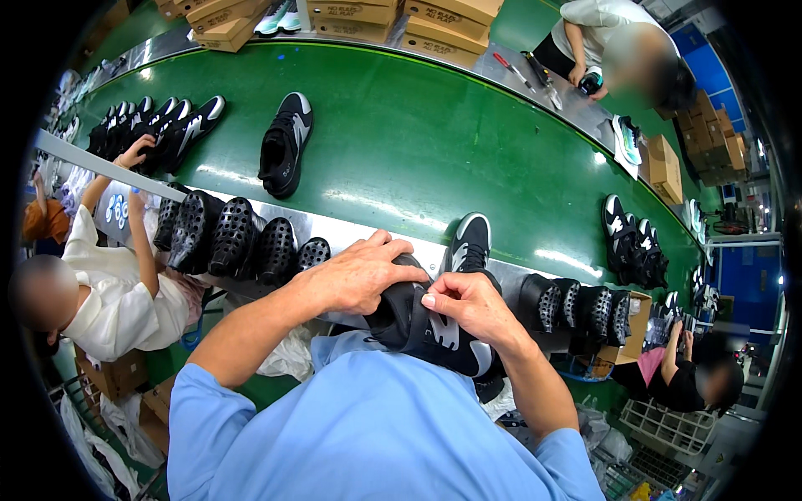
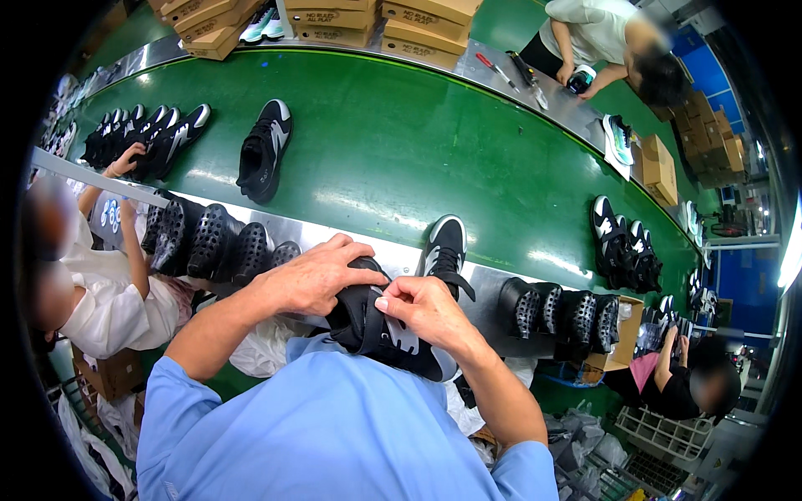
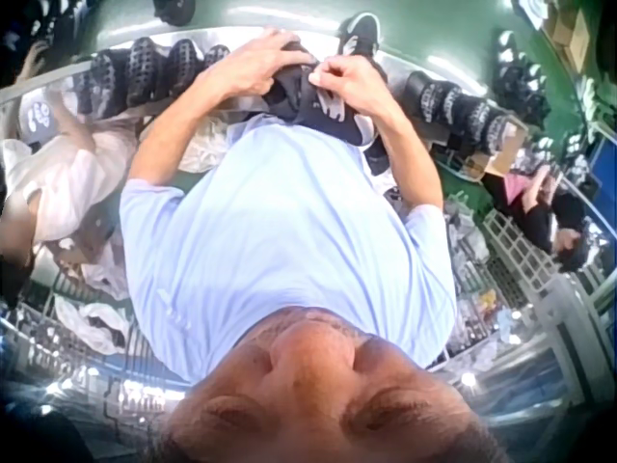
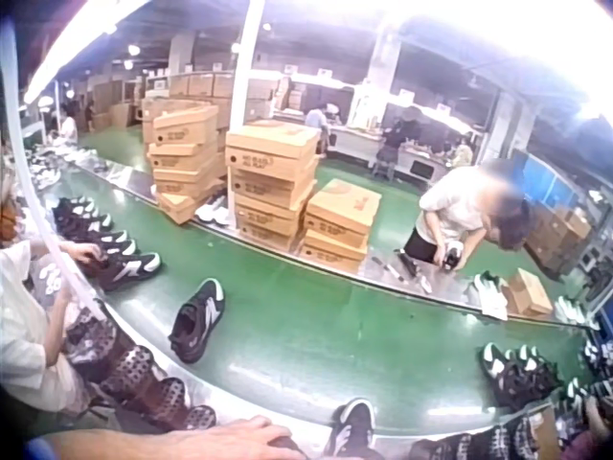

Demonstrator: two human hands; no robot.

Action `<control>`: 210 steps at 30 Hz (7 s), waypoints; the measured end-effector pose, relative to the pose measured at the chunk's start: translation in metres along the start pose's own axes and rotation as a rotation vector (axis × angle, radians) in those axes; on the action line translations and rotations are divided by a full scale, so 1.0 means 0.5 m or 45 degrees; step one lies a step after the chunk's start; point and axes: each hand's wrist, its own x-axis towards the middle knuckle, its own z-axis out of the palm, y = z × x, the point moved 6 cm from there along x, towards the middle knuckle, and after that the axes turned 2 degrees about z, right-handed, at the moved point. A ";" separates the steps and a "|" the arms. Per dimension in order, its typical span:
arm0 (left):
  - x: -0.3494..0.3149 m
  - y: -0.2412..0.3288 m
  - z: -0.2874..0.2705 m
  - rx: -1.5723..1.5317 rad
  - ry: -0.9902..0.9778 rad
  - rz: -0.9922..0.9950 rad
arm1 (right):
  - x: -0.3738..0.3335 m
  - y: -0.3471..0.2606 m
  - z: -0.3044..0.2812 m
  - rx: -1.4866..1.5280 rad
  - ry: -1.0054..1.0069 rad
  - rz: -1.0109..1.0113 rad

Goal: The person picks up black and white sneakers from a conveyor belt, presses their hands into the interior, and then places them back onto the belt or into a container.

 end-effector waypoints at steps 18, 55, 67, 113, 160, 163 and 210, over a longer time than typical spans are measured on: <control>-0.102 -0.057 0.090 -0.490 0.164 -0.770 | -0.027 -0.066 -0.042 -0.396 0.758 -0.481; -0.020 -0.066 0.186 0.173 0.860 -0.159 | -0.054 0.438 -0.021 0.050 1.211 0.303; 0.188 0.062 0.281 0.114 0.421 -0.420 | 0.045 0.437 0.081 0.479 0.977 0.206; 0.145 -0.020 0.306 -0.664 0.588 -0.760 | 0.045 0.455 0.014 1.066 0.703 0.336; -0.006 -0.032 0.294 0.247 0.033 -0.374 | 0.013 0.143 0.064 -0.817 1.121 -0.604; -0.007 -0.035 0.293 0.227 0.085 -0.343 | 0.025 0.186 0.060 -0.882 1.088 -0.619; 0.095 -0.039 0.140 0.100 0.124 -0.242 | -0.119 0.557 -0.964 -0.758 1.276 0.854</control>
